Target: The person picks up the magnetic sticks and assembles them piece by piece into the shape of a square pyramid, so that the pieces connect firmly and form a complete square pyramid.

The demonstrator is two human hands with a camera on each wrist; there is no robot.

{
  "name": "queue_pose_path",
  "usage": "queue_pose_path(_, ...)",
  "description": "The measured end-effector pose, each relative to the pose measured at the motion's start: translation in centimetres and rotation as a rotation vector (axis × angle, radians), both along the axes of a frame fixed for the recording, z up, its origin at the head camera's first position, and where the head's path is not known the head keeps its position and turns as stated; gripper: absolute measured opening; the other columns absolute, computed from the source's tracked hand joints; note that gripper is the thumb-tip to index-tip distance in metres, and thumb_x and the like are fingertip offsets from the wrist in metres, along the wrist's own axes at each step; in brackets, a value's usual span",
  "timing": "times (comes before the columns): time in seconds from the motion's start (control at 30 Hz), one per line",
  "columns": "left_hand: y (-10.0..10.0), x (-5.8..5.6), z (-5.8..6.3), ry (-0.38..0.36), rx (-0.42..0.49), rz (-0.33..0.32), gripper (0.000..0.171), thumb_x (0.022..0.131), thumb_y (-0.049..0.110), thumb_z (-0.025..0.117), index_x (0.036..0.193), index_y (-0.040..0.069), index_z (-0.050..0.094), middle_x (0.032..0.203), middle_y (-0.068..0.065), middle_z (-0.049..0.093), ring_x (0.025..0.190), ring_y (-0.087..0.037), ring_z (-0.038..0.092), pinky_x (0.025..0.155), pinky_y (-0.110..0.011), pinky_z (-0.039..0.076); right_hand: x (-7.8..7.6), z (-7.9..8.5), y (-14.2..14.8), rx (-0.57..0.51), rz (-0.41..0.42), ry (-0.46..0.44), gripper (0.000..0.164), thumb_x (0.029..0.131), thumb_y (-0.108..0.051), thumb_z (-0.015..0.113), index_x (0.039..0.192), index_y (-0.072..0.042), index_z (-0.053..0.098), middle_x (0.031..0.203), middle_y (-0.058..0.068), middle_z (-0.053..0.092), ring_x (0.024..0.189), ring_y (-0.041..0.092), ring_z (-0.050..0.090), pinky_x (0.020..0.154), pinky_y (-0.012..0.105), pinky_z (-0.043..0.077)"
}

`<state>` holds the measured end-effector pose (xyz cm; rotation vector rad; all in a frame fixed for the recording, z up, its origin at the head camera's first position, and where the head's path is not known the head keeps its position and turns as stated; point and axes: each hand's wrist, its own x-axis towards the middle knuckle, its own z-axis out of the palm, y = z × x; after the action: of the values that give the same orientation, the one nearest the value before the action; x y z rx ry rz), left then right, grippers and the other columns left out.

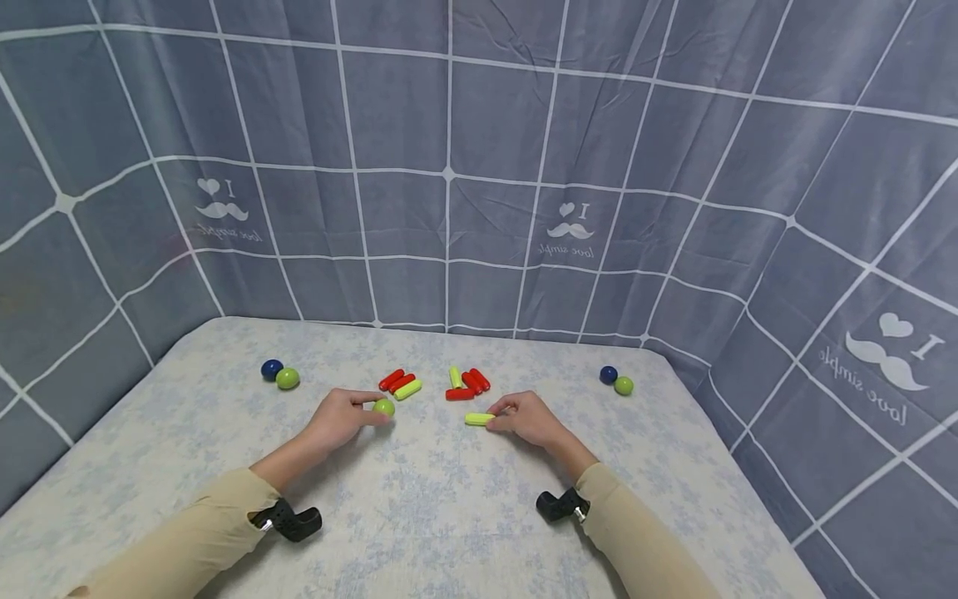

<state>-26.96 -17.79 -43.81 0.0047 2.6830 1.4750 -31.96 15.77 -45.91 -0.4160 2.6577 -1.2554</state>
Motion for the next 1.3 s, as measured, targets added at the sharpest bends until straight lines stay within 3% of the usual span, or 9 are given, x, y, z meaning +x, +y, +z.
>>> queue_pose_path(0.07, 0.6, -0.1, 0.0, 0.007, 0.004, -0.018, 0.052, 0.083, 0.023, 0.08, 0.13, 0.006, 0.068, 0.07, -0.001, 0.042, 0.063, -0.017, 0.037, 0.056, -0.03, 0.031, 0.0, 0.0, 0.0, -0.002, 0.002, -0.001, 0.014, 0.084, -0.022, 0.081, 0.096, -0.014, 0.08, 0.062, -0.002, 0.05, 0.063, 0.015, 0.034, 0.06, 0.027, 0.03)
queue_pose_path(0.17, 1.6, -0.2, 0.1, 0.008, 0.019, -0.03, 0.049, 0.082, 0.021, 0.081, 0.127, 0.005, 0.07, 0.065, 0.002, 0.036, 0.06, -0.015, 0.033, 0.055, -0.028, 0.029, 0.1, 0.1, 0.1, -0.005, 0.006, -0.006, 0.014, 0.085, -0.022, 0.081, 0.097, -0.014, 0.079, 0.059, -0.003, 0.045, 0.059, 0.014, 0.033, 0.057, 0.027, 0.029)
queue_pose_path(0.47, 4.2, -0.6, 0.3, -0.011, 0.018, -0.062, 0.045, 0.081, 0.018, 0.082, 0.124, 0.007, 0.072, 0.067, 0.0, 0.038, 0.062, -0.016, 0.034, 0.055, -0.029, 0.029, 0.1, 0.2, 0.2, -0.018, 0.003, -0.004, 0.015, 0.085, -0.022, 0.081, 0.098, -0.013, 0.079, 0.058, -0.004, 0.039, 0.057, 0.014, 0.031, 0.055, 0.026, 0.027)
queue_pose_path(0.57, 4.9, -0.8, 0.1, -0.006, 0.004, -0.07, 0.044, 0.08, 0.019, 0.083, 0.122, 0.007, 0.074, 0.074, -0.001, 0.047, 0.067, -0.018, 0.037, 0.057, -0.029, 0.03, 0.1, 0.2, 0.2, -0.016, 0.002, -0.01, 0.015, 0.085, -0.022, 0.081, 0.098, -0.014, 0.079, 0.058, -0.004, 0.04, 0.058, 0.014, 0.031, 0.057, 0.026, 0.028)
queue_pose_path(0.73, 5.9, -1.1, -0.3, -0.011, -0.006, -0.082, 0.043, 0.079, 0.02, 0.084, 0.12, 0.008, 0.075, 0.105, -0.011, 0.066, 0.078, -0.02, 0.044, 0.061, -0.029, 0.034, 0.1, 0.1, 0.3, -0.007, 0.001, -0.013, 0.015, 0.086, -0.023, 0.081, 0.098, -0.015, 0.08, 0.059, -0.004, 0.043, 0.062, 0.015, 0.033, 0.061, 0.028, 0.029)
queue_pose_path(0.9, 6.8, -1.3, -0.6, -0.025, 0.002, -0.089, 0.043, 0.079, 0.019, 0.084, 0.12, 0.009, 0.075, 0.133, -0.019, 0.063, 0.089, -0.022, 0.052, 0.065, -0.029, 0.04, 0.0, 0.1, 0.3, -0.006, 0.008, -0.009, 0.015, 0.086, -0.023, 0.08, 0.098, -0.014, 0.08, 0.059, -0.004, 0.04, 0.063, 0.015, 0.033, 0.062, 0.029, 0.029)
queue_pose_path(1.07, 7.7, -1.5, -0.6, -0.013, -0.009, -0.094, 0.041, 0.079, 0.019, 0.085, 0.118, 0.01, 0.076, 0.134, -0.019, 0.064, 0.1, -0.023, 0.057, 0.073, -0.03, 0.044, -0.3, 0.0, 0.4, -0.009, 0.023, 0.0, 0.014, 0.086, -0.022, 0.08, 0.098, -0.013, 0.08, 0.06, -0.004, 0.041, 0.064, 0.015, 0.034, 0.064, 0.029, 0.03)
queue_pose_path(1.3, 9.0, -1.7, -0.8, 0.007, 0.008, -0.102, 0.039, 0.079, 0.019, 0.085, 0.116, 0.01, 0.077, 0.131, -0.015, 0.067, 0.116, -0.031, 0.06, 0.09, -0.044, 0.05, -0.3, -0.1, 0.3, -0.003, 0.026, -0.001, 0.016, 0.086, -0.022, 0.08, 0.099, -0.013, 0.08, 0.059, -0.005, 0.043, 0.063, 0.014, 0.035, 0.063, 0.028, 0.031)
